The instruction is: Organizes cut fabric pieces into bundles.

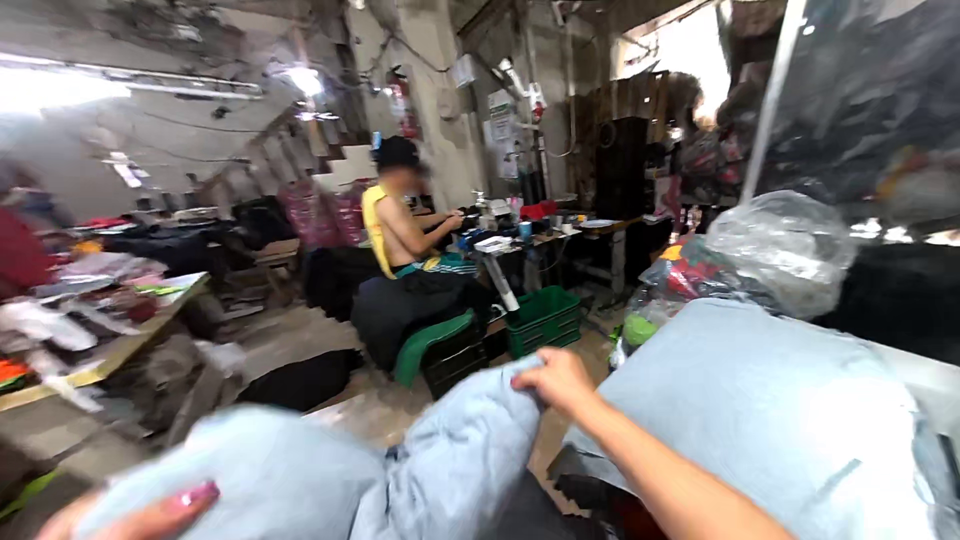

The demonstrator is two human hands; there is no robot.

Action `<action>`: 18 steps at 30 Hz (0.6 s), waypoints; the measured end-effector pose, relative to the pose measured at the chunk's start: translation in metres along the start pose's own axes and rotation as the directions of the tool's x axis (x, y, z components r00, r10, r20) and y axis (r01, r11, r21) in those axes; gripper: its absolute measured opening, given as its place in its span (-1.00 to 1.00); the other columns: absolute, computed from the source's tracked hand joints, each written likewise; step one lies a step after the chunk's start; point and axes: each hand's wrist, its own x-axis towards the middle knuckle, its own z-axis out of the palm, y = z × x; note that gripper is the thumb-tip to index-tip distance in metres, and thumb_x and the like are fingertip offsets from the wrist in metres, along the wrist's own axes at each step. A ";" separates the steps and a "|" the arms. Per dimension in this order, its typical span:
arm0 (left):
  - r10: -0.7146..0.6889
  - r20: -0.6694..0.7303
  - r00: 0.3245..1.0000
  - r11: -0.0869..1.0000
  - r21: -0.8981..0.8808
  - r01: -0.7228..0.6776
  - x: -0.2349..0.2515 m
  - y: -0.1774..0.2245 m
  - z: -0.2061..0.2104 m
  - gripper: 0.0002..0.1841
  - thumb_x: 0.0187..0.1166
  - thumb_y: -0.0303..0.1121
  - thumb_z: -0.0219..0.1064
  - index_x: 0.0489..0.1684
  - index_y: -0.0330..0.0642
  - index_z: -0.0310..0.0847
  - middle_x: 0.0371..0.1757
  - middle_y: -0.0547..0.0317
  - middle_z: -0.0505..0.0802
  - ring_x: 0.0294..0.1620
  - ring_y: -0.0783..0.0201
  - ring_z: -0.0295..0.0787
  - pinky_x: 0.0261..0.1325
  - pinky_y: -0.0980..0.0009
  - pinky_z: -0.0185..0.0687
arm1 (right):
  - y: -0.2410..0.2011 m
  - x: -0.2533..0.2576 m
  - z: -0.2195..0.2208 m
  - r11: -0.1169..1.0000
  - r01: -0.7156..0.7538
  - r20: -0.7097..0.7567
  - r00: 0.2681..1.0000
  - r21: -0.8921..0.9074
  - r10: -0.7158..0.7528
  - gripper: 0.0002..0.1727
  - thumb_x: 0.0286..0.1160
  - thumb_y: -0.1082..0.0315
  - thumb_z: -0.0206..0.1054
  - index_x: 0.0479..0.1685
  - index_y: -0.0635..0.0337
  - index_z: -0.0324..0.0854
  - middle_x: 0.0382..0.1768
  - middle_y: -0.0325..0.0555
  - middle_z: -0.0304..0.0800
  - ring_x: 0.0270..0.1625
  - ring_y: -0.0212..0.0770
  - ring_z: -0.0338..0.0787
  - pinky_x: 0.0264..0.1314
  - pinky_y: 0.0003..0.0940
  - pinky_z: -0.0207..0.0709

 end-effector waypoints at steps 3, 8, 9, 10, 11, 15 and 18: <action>0.181 0.154 0.971 0.955 -0.264 -0.136 0.020 0.039 0.070 -0.72 0.53 -0.63 -0.02 -0.03 -0.02 0.46 -0.25 0.50 0.82 -0.20 0.55 0.80 -0.05 0.53 0.77 | -0.033 -0.035 -0.099 0.956 0.291 -0.302 0.908 -0.046 -0.290 -0.78 0.24 0.33 0.61 -0.20 0.24 0.80 -0.33 -0.02 0.84 -0.25 -0.13 0.82 -0.11 0.00 0.69; 0.251 0.324 0.912 0.843 -0.536 -0.042 0.009 0.003 0.176 -0.70 0.40 -0.49 0.18 -0.01 0.16 0.60 -0.14 0.47 0.87 -0.11 0.49 0.84 -0.05 0.42 0.83 | -0.010 -0.138 -0.238 0.921 0.166 -0.640 0.675 -0.353 -0.367 -0.68 0.36 0.16 0.52 -0.06 0.20 0.73 -0.30 -0.08 0.85 -0.32 -0.21 0.85 -0.20 -0.04 0.78; 0.137 0.336 0.932 0.870 -0.491 0.050 -0.004 -0.011 0.196 -0.71 0.38 -0.50 0.18 -0.02 0.12 0.54 -0.17 0.47 0.86 -0.15 0.49 0.83 -0.10 0.42 0.83 | 0.006 -0.158 -0.258 0.920 0.030 -0.671 0.675 -0.391 -0.307 -0.63 0.42 0.12 0.50 -0.02 0.24 0.71 -0.28 0.02 0.83 -0.29 -0.08 0.85 -0.16 0.08 0.75; -0.001 0.357 0.934 0.890 -0.425 0.163 -0.017 -0.032 0.213 -0.73 0.43 -0.50 0.20 0.02 0.05 0.50 -0.19 0.42 0.84 -0.18 0.47 0.83 -0.12 0.39 0.83 | 0.025 -0.178 -0.275 0.895 -0.127 -0.686 0.691 -0.427 -0.229 -0.59 0.49 0.09 0.48 0.02 0.30 0.70 -0.23 0.17 0.81 -0.22 0.11 0.83 -0.08 0.26 0.68; -0.146 0.380 0.914 0.899 -0.334 0.283 -0.028 -0.059 0.226 -0.75 0.50 -0.48 0.25 0.10 -0.05 0.50 -0.18 0.32 0.83 -0.20 0.41 0.82 -0.14 0.35 0.82 | 0.046 -0.197 -0.287 0.830 -0.298 -0.688 0.712 -0.472 -0.136 -0.55 0.55 0.07 0.46 0.04 0.35 0.69 -0.19 0.32 0.80 -0.12 0.30 0.82 0.00 0.43 0.61; -0.493 0.468 0.734 0.868 0.210 0.449 -0.080 -0.168 0.232 -0.38 0.61 -0.38 0.40 0.64 -0.28 0.24 0.39 -0.27 0.63 0.18 -0.04 0.72 0.09 0.04 0.70 | 0.106 -0.232 -0.293 0.475 -0.598 -0.653 0.755 -0.646 0.062 -0.53 0.63 0.16 0.38 0.29 0.39 0.67 0.32 0.51 0.65 0.43 0.60 0.55 0.31 0.64 0.34; -0.497 0.456 0.738 0.867 0.295 0.402 -0.123 -0.185 0.161 -0.40 0.63 -0.39 0.30 0.66 -0.30 0.24 0.54 -0.21 0.53 0.42 0.02 0.57 0.30 0.09 0.58 | 0.141 -0.206 -0.281 0.504 -0.306 -0.477 0.841 -0.808 -0.255 -0.45 0.77 0.04 0.12 0.55 0.20 0.56 0.62 0.42 0.42 0.68 0.56 0.32 0.52 0.68 0.13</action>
